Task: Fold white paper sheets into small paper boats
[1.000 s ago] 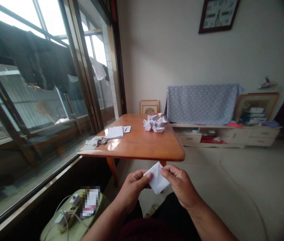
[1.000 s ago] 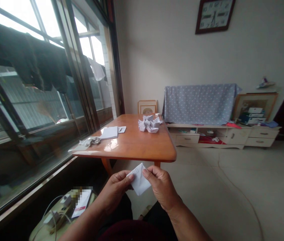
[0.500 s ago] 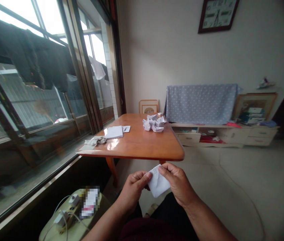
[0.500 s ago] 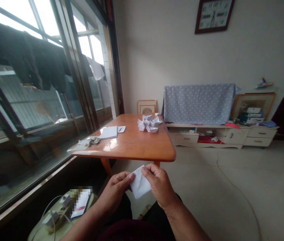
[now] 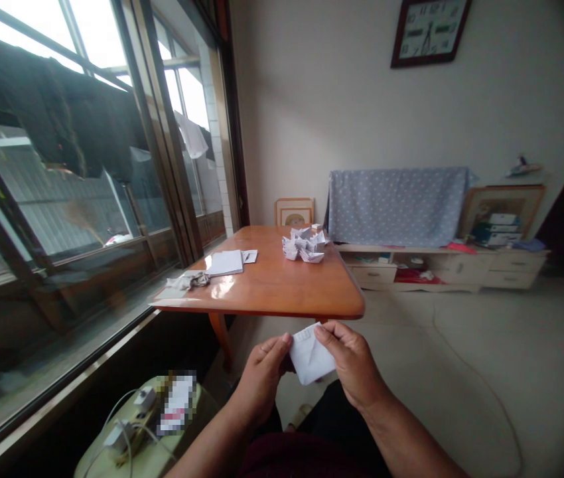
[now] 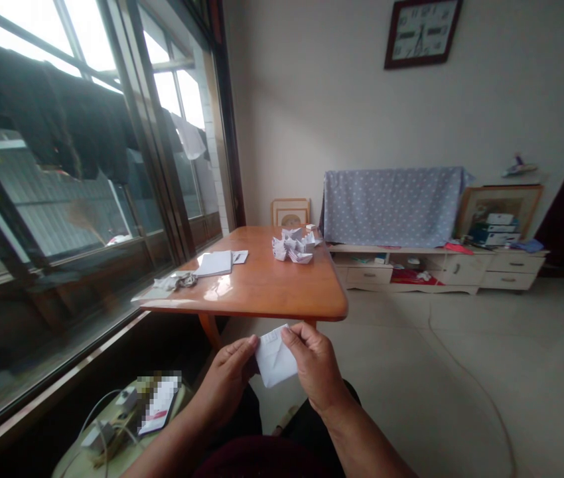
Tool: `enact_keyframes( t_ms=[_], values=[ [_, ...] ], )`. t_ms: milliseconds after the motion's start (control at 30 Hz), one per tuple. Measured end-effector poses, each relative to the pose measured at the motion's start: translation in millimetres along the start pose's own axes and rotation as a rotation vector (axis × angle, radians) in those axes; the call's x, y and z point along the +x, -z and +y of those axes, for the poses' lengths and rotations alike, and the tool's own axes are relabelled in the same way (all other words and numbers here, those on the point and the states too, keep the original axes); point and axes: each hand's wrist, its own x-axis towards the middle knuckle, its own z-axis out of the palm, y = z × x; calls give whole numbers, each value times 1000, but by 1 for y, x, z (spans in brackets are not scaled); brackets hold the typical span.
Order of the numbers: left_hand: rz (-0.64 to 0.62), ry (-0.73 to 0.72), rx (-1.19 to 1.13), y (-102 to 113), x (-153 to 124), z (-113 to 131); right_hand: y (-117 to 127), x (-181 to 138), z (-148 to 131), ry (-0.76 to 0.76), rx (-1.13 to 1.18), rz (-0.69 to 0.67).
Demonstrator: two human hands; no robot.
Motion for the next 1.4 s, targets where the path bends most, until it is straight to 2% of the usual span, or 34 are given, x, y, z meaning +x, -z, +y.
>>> enact_keyframes(
  t_ms=[133, 333, 433, 667, 733, 833, 900, 1000, 1200, 1400],
  values=[
    [16, -15, -55, -3, 0, -1, 0, 0, 2, -5, 14, 10],
    [-151, 76, 146, -10, -3, -5, -1, 1, 1, 13, 80, 88],
    [-171, 85, 191, -10, -3, -6, -3, 1, -1, 0, 125, 114],
    [-153, 75, 250, -8, 0, -7, 5, 5, 0, -56, 134, 6],
    [-147, 89, 253, -7, 2, -11, 8, 10, 4, -38, 116, 41],
    [-139, 98, 227, -5, 8, -18, 9, 19, 14, 4, 118, 164],
    [-107, 92, 180, -1, 14, -24, 10, 24, 20, 10, 144, 221],
    [5, 81, 102, 10, 28, -30, 14, 31, 32, -42, 130, 219],
    [205, 57, -1, 35, 58, -38, 24, 32, 58, -277, -46, -30],
    [248, 108, -66, 51, 80, -53, 19, 38, 80, -293, -53, -46]
  ],
)
